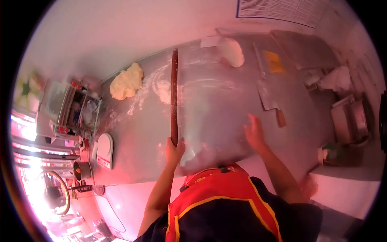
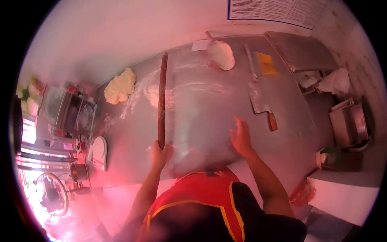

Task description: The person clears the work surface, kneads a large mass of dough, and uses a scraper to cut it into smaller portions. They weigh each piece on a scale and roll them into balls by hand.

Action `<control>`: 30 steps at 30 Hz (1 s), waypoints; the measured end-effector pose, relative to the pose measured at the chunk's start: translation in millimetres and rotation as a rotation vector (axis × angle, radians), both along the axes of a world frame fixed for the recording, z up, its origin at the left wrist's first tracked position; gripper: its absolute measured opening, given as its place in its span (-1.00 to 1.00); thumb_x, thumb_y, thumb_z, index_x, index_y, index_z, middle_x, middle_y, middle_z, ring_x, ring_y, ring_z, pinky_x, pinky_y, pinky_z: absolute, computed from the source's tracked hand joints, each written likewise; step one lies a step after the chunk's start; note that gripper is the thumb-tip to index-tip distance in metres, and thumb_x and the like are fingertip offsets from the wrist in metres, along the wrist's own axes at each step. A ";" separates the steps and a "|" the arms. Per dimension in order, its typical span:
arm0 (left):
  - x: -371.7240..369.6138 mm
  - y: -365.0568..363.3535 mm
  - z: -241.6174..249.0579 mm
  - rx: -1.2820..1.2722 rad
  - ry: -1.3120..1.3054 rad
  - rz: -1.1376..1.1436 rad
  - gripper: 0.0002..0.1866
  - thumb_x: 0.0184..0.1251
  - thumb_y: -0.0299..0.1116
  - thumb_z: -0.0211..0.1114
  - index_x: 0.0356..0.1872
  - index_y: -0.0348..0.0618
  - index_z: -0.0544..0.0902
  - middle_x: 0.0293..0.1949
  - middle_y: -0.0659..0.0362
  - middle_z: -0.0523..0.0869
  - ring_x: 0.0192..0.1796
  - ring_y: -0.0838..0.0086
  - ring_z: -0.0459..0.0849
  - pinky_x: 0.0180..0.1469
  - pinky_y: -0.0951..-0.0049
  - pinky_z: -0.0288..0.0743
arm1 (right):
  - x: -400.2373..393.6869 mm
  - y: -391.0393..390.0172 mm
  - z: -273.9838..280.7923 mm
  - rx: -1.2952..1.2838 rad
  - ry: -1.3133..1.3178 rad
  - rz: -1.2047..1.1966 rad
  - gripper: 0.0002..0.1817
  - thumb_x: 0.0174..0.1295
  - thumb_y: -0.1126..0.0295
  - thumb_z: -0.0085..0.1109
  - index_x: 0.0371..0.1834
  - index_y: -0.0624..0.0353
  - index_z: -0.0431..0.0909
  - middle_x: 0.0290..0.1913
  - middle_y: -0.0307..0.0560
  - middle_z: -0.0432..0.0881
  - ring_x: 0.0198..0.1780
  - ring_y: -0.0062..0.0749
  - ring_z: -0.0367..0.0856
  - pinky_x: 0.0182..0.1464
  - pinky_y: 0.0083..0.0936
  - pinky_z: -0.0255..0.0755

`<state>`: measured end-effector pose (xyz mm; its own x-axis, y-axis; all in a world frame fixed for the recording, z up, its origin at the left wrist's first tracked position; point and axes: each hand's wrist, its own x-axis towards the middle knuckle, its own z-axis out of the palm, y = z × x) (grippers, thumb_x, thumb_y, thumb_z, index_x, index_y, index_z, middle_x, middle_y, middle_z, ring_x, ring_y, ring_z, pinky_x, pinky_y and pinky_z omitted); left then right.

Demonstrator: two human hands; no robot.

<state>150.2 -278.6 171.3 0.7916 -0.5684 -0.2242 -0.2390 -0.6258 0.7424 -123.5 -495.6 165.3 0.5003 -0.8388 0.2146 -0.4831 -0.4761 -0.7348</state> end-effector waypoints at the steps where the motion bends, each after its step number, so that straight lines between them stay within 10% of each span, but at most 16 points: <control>1: -10.2 -3.5 -4.2 -0.035 0.029 -0.021 -0.63 0.20 -0.23 0.31 -0.15 -0.27 0.41 -0.43 -0.12 0.62 -0.38 0.07 0.65 -0.33 0.18 0.48 | 8.9 0.7 -2.6 0.097 -0.044 0.010 -0.49 0.20 0.46 0.12 0.26 0.24 0.31 0.10 0.15 0.46 0.14 0.02 0.44 0.20 -0.21 0.34; 9: -96.5 -67.7 -17.8 -0.189 0.288 -0.352 -0.66 0.27 -0.32 0.26 -0.05 -0.29 0.43 -0.30 -0.08 0.65 -0.33 0.21 0.67 -0.31 0.24 0.50 | 85.6 28.7 34.8 0.647 -0.347 0.198 -0.37 0.24 0.14 0.19 0.23 0.31 0.23 -0.09 0.26 0.59 -0.05 -0.09 0.63 -0.01 -0.25 0.48; 15: -136.3 -110.8 -3.0 -0.317 0.546 -0.752 -0.66 0.42 -0.41 0.13 0.14 -0.28 0.41 -0.17 0.13 0.61 -0.27 0.55 0.60 -0.28 0.52 0.52 | 43.0 -9.1 -3.6 0.411 -0.080 -0.305 -0.58 0.14 0.29 0.16 -0.04 0.30 0.30 -0.29 0.24 0.61 -0.24 0.08 0.64 -0.15 -0.15 0.47; 23: -81.6 -82.4 -42.6 -0.182 0.471 -0.524 -0.68 0.42 -0.38 0.13 0.13 -0.24 0.45 -0.19 0.11 0.67 -0.19 0.51 0.63 -0.15 0.49 0.53 | -21.1 -61.6 -52.3 0.235 0.267 -0.314 -0.61 0.15 0.31 0.13 -0.09 0.30 0.24 -0.23 0.41 0.60 -0.17 0.35 0.58 -0.07 0.05 0.44; 30: -71.5 -61.5 -32.8 -0.173 0.510 -0.348 -0.71 0.42 -0.31 0.16 0.06 -0.23 0.50 -0.27 0.14 0.69 -0.25 0.53 0.65 -0.21 0.52 0.52 | -53.6 -102.4 -51.4 -0.032 0.369 -0.341 -0.57 0.18 0.21 0.19 0.00 0.29 0.45 -0.01 0.24 0.58 0.09 0.13 0.51 0.06 -0.03 0.40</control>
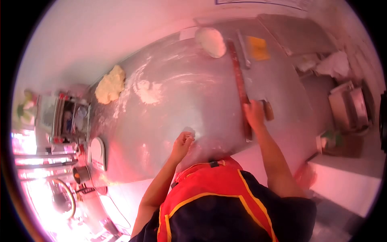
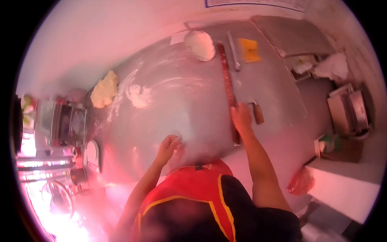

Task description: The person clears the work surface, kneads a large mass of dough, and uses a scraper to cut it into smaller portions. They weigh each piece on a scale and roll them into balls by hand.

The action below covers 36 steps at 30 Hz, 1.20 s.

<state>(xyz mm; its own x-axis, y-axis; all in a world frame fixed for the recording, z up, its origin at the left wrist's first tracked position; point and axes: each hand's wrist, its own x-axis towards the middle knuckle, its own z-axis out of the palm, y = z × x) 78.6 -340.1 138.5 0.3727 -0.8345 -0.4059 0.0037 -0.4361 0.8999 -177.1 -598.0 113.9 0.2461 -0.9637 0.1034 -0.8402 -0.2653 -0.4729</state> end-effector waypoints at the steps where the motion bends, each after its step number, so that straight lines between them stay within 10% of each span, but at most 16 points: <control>1: 2.6 2.8 4.7 0.023 0.014 0.032 -0.71 0.42 -0.31 0.16 0.06 -0.24 0.50 -0.27 0.14 0.69 -0.24 0.54 0.64 -0.20 0.53 0.52 | -11.9 -8.1 3.8 -0.103 0.066 0.005 -0.56 0.19 0.19 0.19 0.03 0.27 0.48 0.02 0.19 0.57 0.14 0.09 0.48 0.10 -0.05 0.38; 3: 8.1 9.8 1.2 0.027 -0.002 0.109 -0.70 0.42 -0.28 0.16 0.05 -0.24 0.50 -0.26 0.13 0.69 -0.23 0.54 0.65 -0.19 0.52 0.52 | -42.8 -28.0 -23.2 -0.451 0.101 -0.056 -0.61 0.17 0.25 0.20 0.02 0.20 0.49 -0.05 0.11 0.58 0.06 0.07 0.48 0.17 -0.07 0.30; 12: 52.6 65.4 0.0 0.123 -0.240 0.372 -0.63 0.38 -0.17 0.20 0.02 -0.24 0.49 -0.31 0.10 0.69 -0.27 0.44 0.69 -0.18 0.40 0.55 | -98.0 -62.4 -46.2 0.101 0.253 0.044 -0.63 0.06 0.47 0.12 0.00 0.27 0.48 -0.09 0.16 0.56 0.00 0.15 0.49 0.04 -0.06 0.38; 18: 97.8 103.9 -14.2 0.142 -0.402 0.532 -0.69 0.36 -0.20 0.18 -0.06 -0.23 0.53 -0.30 0.04 0.70 -0.27 0.31 0.69 -0.18 0.32 0.55 | -178.7 -131.8 -122.5 0.273 -0.266 0.284 -0.82 0.12 0.36 0.05 -0.29 0.23 0.53 -0.29 0.09 0.53 -0.31 -0.10 0.53 -0.26 -0.23 0.44; 27: 301.4 282.7 -36.3 0.329 -1.241 0.872 -0.52 0.18 -0.27 0.29 0.08 -0.26 0.41 0.03 -0.19 0.50 0.10 -0.08 0.46 0.14 0.06 0.39 | -69.2 -15.4 -3.4 0.391 -0.373 -0.235 -0.88 0.11 0.40 0.06 -0.35 0.22 0.48 -0.39 -0.03 0.45 -0.38 -0.24 0.44 -0.29 -0.33 0.40; 36: 497.4 458.8 -26.4 0.475 -0.649 0.604 -0.21 -0.11 -0.11 0.55 0.15 -0.29 0.42 0.03 -0.09 0.55 0.14 0.05 0.49 0.17 0.16 0.39 | 123.1 144.9 40.0 0.579 -0.230 -0.182 -0.92 0.11 0.44 0.07 -0.41 0.21 0.44 -0.48 -0.15 0.37 -0.45 -0.37 0.36 -0.33 -0.42 0.35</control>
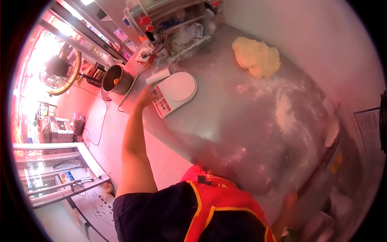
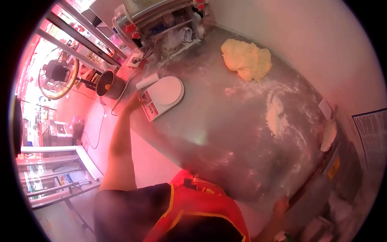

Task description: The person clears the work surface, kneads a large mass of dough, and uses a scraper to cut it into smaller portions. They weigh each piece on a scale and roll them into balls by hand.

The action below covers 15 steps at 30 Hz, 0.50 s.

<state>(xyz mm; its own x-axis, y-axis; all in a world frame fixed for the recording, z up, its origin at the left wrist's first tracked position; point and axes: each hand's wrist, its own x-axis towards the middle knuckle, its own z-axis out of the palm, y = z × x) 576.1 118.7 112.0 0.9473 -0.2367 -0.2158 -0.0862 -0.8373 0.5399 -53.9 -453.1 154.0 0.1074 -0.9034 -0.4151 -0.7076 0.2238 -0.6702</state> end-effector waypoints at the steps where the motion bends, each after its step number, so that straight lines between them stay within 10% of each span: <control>1: 11.2 5.2 4.3 -0.050 0.195 -0.060 -0.20 -0.12 -0.12 0.56 0.16 -0.30 0.42 0.02 -0.09 0.56 0.13 0.06 0.51 0.18 0.18 0.39 | 20.2 14.6 0.1 0.034 0.017 0.032 -0.92 0.11 0.44 0.07 -0.41 0.21 0.44 -0.50 -0.17 0.36 -0.46 -0.39 0.35 -0.34 -0.43 0.34; 15: -82.8 -41.6 1.1 0.025 0.011 -0.047 -0.40 -0.18 -0.18 0.57 -0.12 -0.19 0.46 -0.16 -0.02 0.58 0.03 0.04 0.46 0.13 0.17 0.34 | 212.7 94.6 -7.3 0.132 -0.219 0.488 -0.88 -0.04 0.50 0.12 -0.46 0.15 0.36 -0.57 -0.32 0.29 -0.57 -0.60 0.25 -0.55 -0.57 0.17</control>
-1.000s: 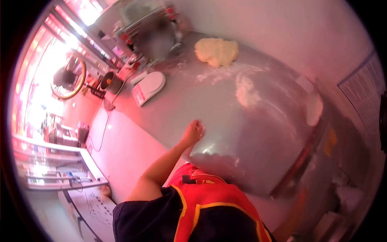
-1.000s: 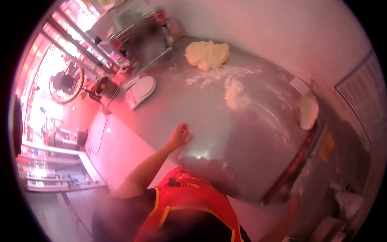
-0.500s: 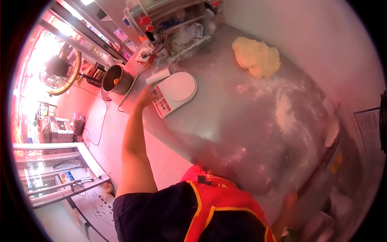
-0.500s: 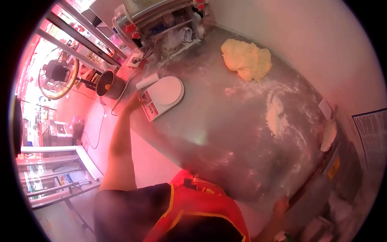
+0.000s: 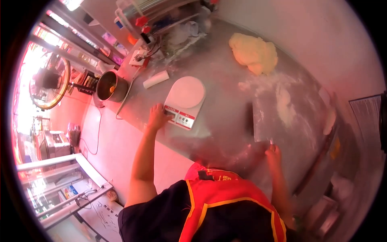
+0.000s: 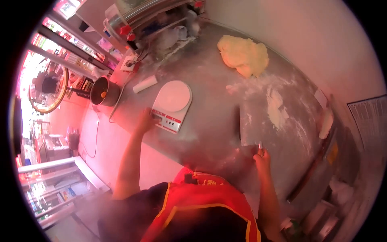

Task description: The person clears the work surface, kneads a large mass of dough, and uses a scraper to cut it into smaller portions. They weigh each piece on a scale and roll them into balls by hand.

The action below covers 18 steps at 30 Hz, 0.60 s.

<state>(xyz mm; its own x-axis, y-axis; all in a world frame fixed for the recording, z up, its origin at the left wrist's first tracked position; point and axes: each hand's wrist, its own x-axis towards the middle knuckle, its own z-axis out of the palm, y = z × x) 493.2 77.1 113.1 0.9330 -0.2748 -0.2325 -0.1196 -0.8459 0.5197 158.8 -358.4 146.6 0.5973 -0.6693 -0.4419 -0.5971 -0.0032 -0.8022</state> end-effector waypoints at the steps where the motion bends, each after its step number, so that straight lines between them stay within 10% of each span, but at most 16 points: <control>1: -9.8 -3.1 -2.3 -0.018 0.016 -0.004 -0.40 -0.17 -0.18 0.57 -0.14 -0.19 0.44 -0.17 -0.01 0.58 0.01 0.04 0.45 0.12 0.17 0.33 | 7.0 -1.1 7.6 0.080 0.014 -0.015 -0.87 -0.05 0.50 0.12 -0.45 0.14 0.36 -0.58 -0.32 0.29 -0.60 -0.61 0.27 -0.58 -0.58 0.16; 9: -38.2 -13.3 -1.2 -0.168 -0.007 0.049 -0.45 -0.11 -0.30 0.59 -0.18 -0.21 0.40 -0.21 0.04 0.50 0.01 0.09 0.38 0.05 0.15 0.32 | 101.6 -50.4 56.2 0.015 -0.177 -0.045 -0.88 0.09 0.50 0.14 -0.36 0.13 0.40 -0.56 -0.27 0.42 -0.68 -0.62 0.38 -0.70 -0.57 0.13; 15: -48.7 -13.5 1.5 -0.126 -0.028 0.037 -0.46 -0.09 -0.30 0.57 -0.18 -0.23 0.41 -0.23 0.05 0.47 -0.04 0.09 0.37 0.02 0.16 0.32 | 220.2 -99.4 82.0 -0.936 -0.142 0.077 -0.75 0.24 0.33 0.13 -0.07 0.11 0.36 -0.17 0.03 0.55 -0.16 0.08 0.55 -0.16 -0.15 0.43; 18: -51.2 -14.3 -5.8 -0.169 0.034 0.092 -0.47 -0.08 -0.33 0.57 -0.16 -0.23 0.42 -0.19 0.04 0.49 -0.01 0.09 0.37 0.07 0.17 0.32 | 272.3 -105.7 42.6 -1.338 0.023 0.252 -0.56 0.25 0.41 0.05 0.21 0.15 0.27 -0.06 0.10 0.50 -0.13 0.04 0.60 -0.16 -0.14 0.49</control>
